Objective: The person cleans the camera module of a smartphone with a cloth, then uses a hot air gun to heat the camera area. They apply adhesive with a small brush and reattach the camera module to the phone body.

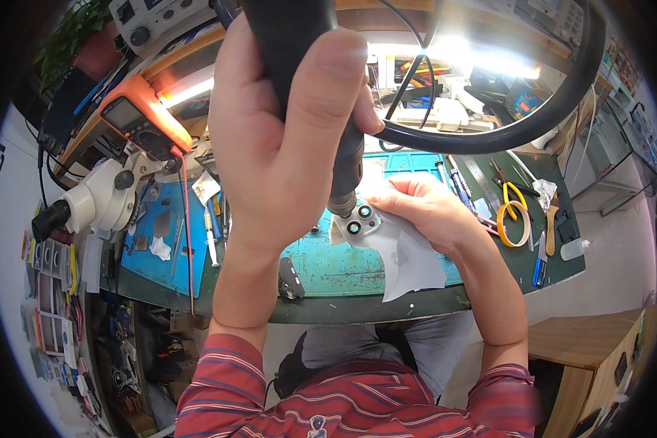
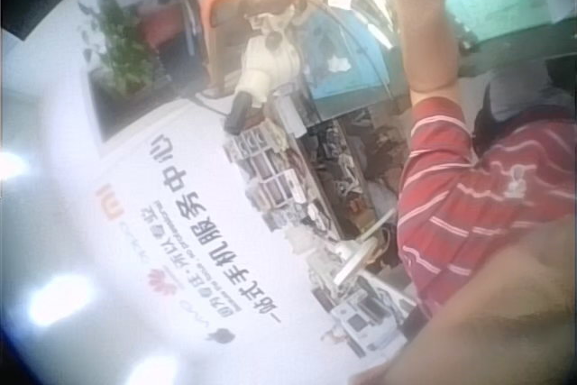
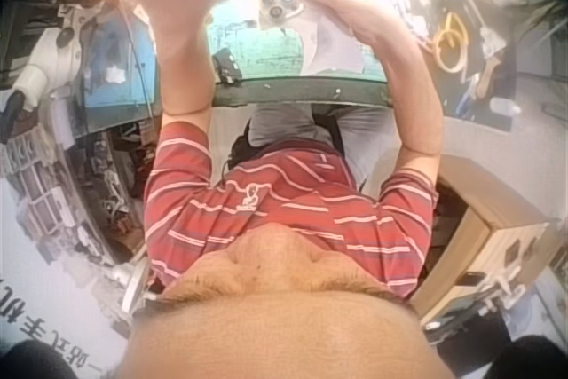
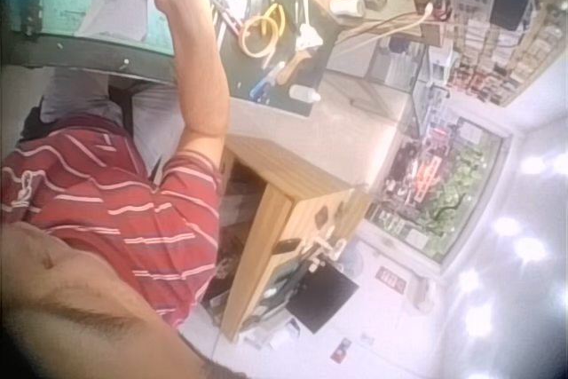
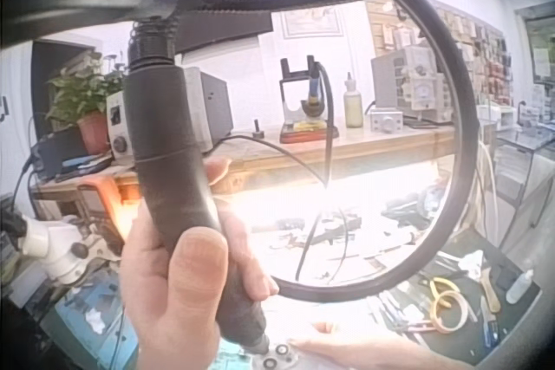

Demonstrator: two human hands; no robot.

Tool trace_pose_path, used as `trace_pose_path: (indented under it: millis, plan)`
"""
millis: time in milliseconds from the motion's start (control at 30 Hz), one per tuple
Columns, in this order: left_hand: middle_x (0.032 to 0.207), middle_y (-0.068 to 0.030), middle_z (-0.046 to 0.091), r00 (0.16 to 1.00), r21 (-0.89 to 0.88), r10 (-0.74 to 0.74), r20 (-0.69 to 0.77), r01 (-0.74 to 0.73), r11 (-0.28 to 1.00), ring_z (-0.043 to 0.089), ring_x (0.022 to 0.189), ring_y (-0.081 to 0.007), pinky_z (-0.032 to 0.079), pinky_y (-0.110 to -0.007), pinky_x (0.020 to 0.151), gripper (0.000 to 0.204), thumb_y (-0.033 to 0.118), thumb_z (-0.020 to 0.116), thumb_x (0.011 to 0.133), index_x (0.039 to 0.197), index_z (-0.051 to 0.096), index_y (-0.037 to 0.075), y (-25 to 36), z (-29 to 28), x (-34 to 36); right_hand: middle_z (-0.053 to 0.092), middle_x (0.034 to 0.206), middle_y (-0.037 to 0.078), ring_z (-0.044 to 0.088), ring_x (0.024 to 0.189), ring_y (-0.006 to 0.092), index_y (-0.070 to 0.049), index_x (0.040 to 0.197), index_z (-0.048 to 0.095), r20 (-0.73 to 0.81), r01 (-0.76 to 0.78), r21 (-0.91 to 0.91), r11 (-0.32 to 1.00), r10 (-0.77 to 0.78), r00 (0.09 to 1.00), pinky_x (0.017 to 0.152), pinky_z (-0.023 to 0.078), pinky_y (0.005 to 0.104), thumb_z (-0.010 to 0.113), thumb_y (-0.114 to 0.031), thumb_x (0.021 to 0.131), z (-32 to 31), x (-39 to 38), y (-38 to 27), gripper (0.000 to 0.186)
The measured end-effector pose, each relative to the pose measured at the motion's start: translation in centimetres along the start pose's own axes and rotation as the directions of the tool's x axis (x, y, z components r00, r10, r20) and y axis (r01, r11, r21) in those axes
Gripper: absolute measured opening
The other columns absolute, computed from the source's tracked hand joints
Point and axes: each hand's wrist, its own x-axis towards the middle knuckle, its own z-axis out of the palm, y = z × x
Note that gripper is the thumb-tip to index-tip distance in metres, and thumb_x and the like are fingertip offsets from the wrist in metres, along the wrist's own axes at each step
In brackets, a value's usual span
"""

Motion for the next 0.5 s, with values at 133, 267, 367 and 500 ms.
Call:
trace_pose_path:
  millis: [133, 267, 367, 500]
  plan:
    - [0.076, -0.0037, 0.064, 1.0, -0.011, 0.009, 0.001, -0.009, 1.0, 0.062, 0.066, -0.0085, 0.047, -0.023, 0.061, 0.031, 0.026, 0.065, 0.104, 0.117, 0.052, 0.001, -0.14, 0.02, -0.06, 0.074, 0.097, 0.002, 0.066, 0.078, 0.0056, -0.001, 0.109, 0.072, -0.025, -0.011, -0.003, 1.0, 0.011, 1.0, 0.068, 0.053, 0.0223, 0.068, -0.019, 0.098, 0.03, 0.01, 0.1, 0.022]
    - [0.076, -0.0036, 0.064, 1.0, -0.014, 0.019, 0.003, -0.018, 1.0, 0.062, 0.066, -0.0085, 0.047, -0.023, 0.061, 0.031, 0.026, 0.065, 0.104, 0.116, 0.052, 0.001, -0.1, 0.06, 0.01, 0.074, 0.096, 0.003, 0.067, 0.076, 0.0057, -0.001, 0.108, 0.072, -0.037, -0.032, 0.002, 0.999, 0.032, 0.999, 0.065, 0.053, 0.0225, 0.067, -0.019, 0.099, 0.37, -0.24, -0.25, 0.021]
    - [0.076, -0.0036, 0.064, 1.0, -0.017, 0.028, 0.004, -0.028, 0.999, 0.062, 0.066, -0.0085, 0.047, -0.023, 0.061, 0.03, 0.026, 0.065, 0.104, 0.116, 0.052, 0.001, -0.08, 0.1, 0.01, 0.075, 0.096, 0.004, 0.067, 0.075, 0.0057, -0.001, 0.108, 0.071, -0.04, -0.019, 0.033, 0.999, 0.02, 0.999, 0.064, 0.053, 0.0223, 0.066, -0.019, 0.099, 0.47, -0.22, -0.05, 0.021]
    - [0.075, -0.0036, 0.064, 0.998, -0.049, 0.064, 0.0, -0.063, 0.997, 0.062, 0.065, -0.0085, 0.047, -0.023, 0.061, 0.03, 0.027, 0.065, 0.104, 0.116, 0.053, 0.001, -0.5, 0.27, 0.04, 0.075, 0.096, 0.004, 0.068, 0.076, 0.0057, -0.001, 0.107, 0.071, -0.052, 0.011, 0.037, 0.999, -0.009, 0.999, 0.064, 0.053, 0.0222, 0.064, -0.018, 0.1, 0.29, -0.36, 0.04, 0.02]
